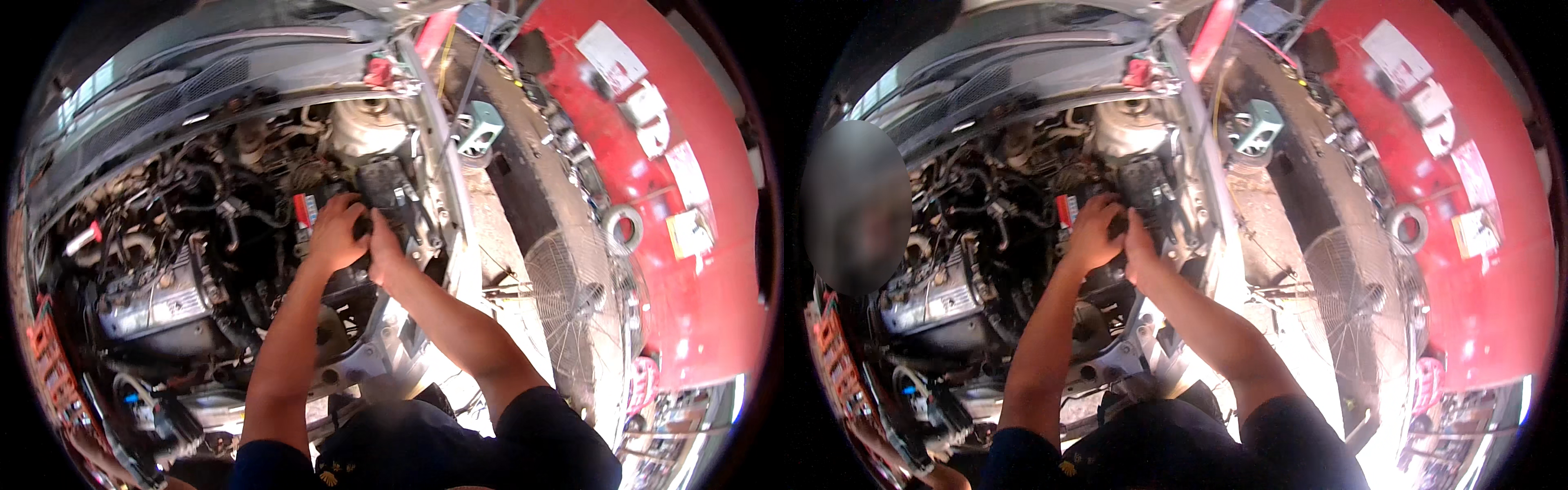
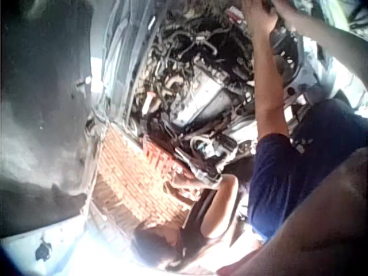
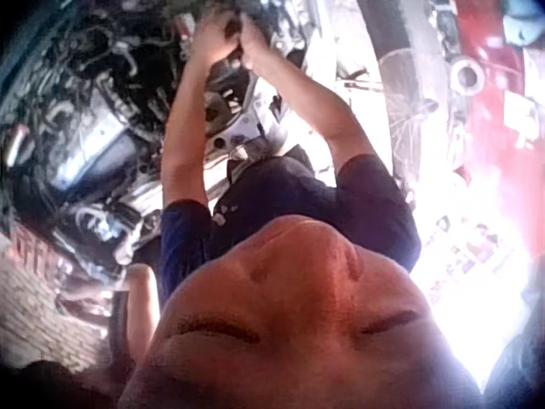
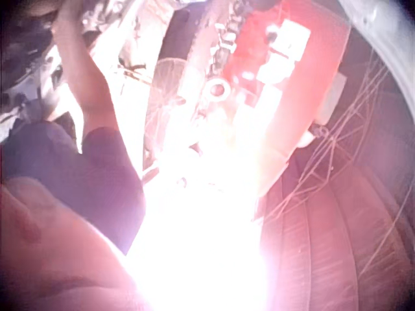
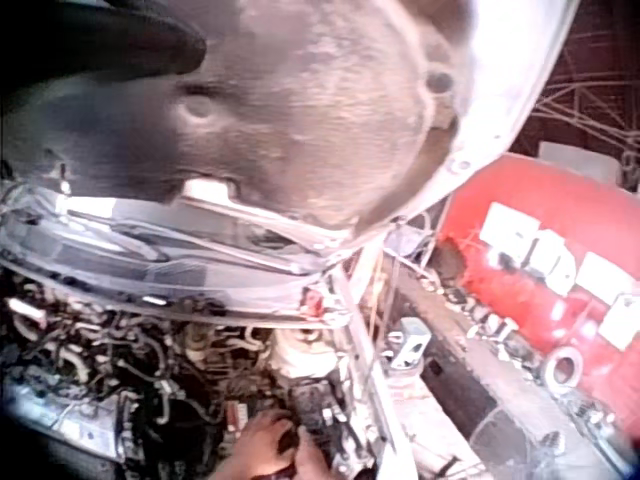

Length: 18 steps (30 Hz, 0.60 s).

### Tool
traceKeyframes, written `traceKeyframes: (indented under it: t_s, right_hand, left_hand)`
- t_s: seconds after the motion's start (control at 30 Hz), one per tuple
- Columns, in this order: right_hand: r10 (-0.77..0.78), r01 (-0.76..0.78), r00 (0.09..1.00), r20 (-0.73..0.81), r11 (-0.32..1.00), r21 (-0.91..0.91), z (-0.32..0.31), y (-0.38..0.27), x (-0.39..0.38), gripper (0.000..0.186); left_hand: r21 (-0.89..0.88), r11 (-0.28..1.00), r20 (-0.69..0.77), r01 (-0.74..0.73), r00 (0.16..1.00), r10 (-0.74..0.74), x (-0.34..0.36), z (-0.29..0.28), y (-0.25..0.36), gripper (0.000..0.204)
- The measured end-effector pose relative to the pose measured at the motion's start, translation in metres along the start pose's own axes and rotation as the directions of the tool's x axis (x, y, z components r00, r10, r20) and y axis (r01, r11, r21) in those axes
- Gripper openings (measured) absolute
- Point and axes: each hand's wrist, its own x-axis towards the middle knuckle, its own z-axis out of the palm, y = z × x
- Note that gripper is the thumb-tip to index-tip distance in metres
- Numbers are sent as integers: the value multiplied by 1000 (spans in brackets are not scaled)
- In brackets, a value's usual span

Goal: The person works on a car engine by disconnecting and reconnecting various electrical connectors and wires around the battery and engine block, using a power drill to fasten a component, and manipulating small parts by hand.

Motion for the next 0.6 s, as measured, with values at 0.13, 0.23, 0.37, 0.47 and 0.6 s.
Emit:
traceKeyframes:
  t_s: [0.13, 0.23, 0.37, 0.47, 0.6]
  right_hand:
    - [92, -93, 996, -14, 995, -24, 11, -9, -19, 70]
    - [36, -44, 986, -160, 998, -46, -5, 3, 8, 75]
    - [3, -3, 1000, 1, 996, -90, 25, -18, -39, 98]
    - [-3, -5, 995, -97, 997, -79, 20, -5, -21, 88]
    - [-62, 57, 994, -90, 997, -57, 7, 6, 3, 81]
  left_hand:
    - [-2, 994, -24, 106, 994, -106, 1, 0, 2, 50]
    - [120, 993, 39, -6, 999, 2, 3, 16, 13, 45]
    - [137, 990, 54, 14, 998, -21, 0, -4, 17, 41]
    - [143, 989, 21, 39, 999, -42, 1, 3, 16, 47]
    - [165, 986, 43, -24, 999, 17, 3, 6, 12, 48]
